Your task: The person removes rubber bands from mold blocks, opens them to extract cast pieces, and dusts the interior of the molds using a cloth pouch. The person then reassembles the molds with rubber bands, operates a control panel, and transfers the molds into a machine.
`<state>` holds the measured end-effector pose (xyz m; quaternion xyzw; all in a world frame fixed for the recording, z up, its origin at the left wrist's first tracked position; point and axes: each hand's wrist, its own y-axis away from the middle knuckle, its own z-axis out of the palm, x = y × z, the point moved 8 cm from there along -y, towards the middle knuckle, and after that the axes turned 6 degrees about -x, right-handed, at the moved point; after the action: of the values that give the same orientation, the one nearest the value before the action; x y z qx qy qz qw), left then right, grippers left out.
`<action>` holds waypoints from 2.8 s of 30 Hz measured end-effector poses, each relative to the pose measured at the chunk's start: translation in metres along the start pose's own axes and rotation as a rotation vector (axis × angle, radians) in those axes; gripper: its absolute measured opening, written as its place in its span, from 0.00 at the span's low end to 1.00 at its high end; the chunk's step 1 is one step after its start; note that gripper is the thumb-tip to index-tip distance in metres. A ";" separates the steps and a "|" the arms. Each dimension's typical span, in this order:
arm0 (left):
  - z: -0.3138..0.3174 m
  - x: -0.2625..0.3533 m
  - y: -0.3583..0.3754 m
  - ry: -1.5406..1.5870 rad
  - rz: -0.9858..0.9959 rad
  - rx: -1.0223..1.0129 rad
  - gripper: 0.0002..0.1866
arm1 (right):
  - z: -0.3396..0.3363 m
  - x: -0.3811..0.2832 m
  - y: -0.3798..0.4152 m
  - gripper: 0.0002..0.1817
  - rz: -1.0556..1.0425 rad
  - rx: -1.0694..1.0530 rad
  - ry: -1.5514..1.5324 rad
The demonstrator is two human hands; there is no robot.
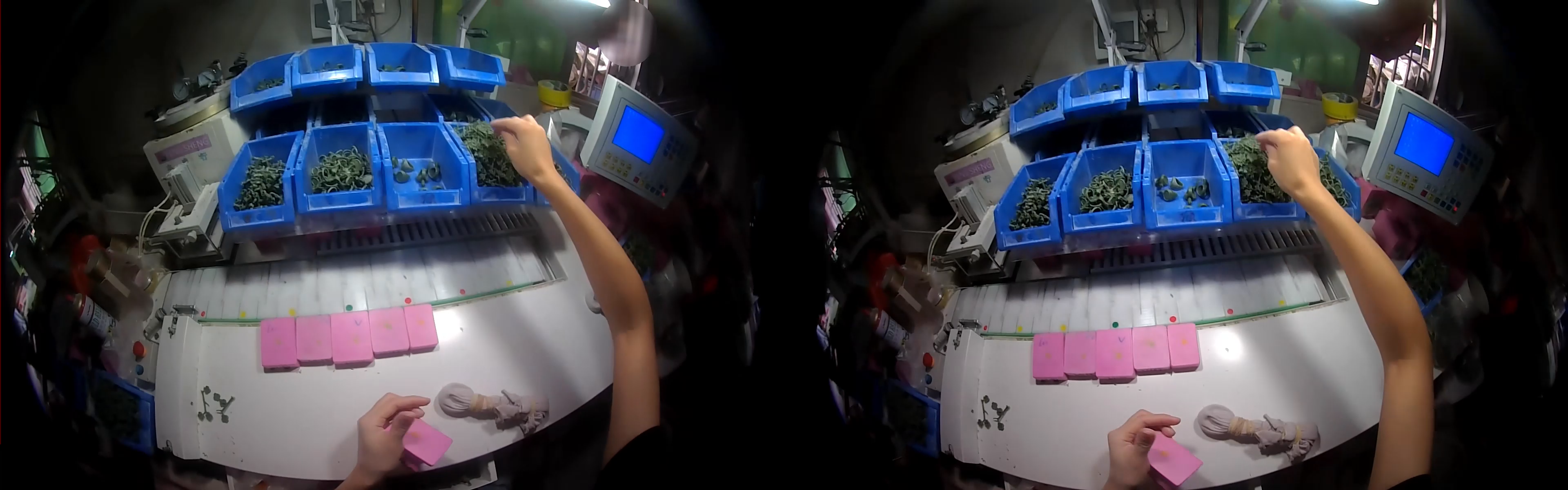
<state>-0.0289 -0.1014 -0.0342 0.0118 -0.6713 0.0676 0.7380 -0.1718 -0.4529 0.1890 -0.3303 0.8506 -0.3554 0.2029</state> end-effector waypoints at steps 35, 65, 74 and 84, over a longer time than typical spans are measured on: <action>0.033 -0.014 0.004 0.456 -0.123 -0.041 0.29 | -0.041 -0.191 0.298 0.38 -0.048 -0.847 -0.390; 0.021 -0.023 0.001 0.381 -0.167 0.053 0.34 | -0.045 -0.242 0.297 0.27 -0.345 -0.580 -0.349; 0.001 0.002 -0.003 0.231 0.030 0.151 0.28 | -0.057 -0.246 0.302 0.28 -0.345 -0.806 -0.447; 0.000 -0.001 -0.002 0.130 0.062 0.157 0.33 | -0.046 -0.250 0.310 0.39 -0.283 -0.909 -0.526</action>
<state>-0.0293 -0.1040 -0.0354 0.0444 -0.6146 0.1436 0.7744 -0.1524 -0.0906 0.0184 -0.5738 0.7863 0.1193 0.1957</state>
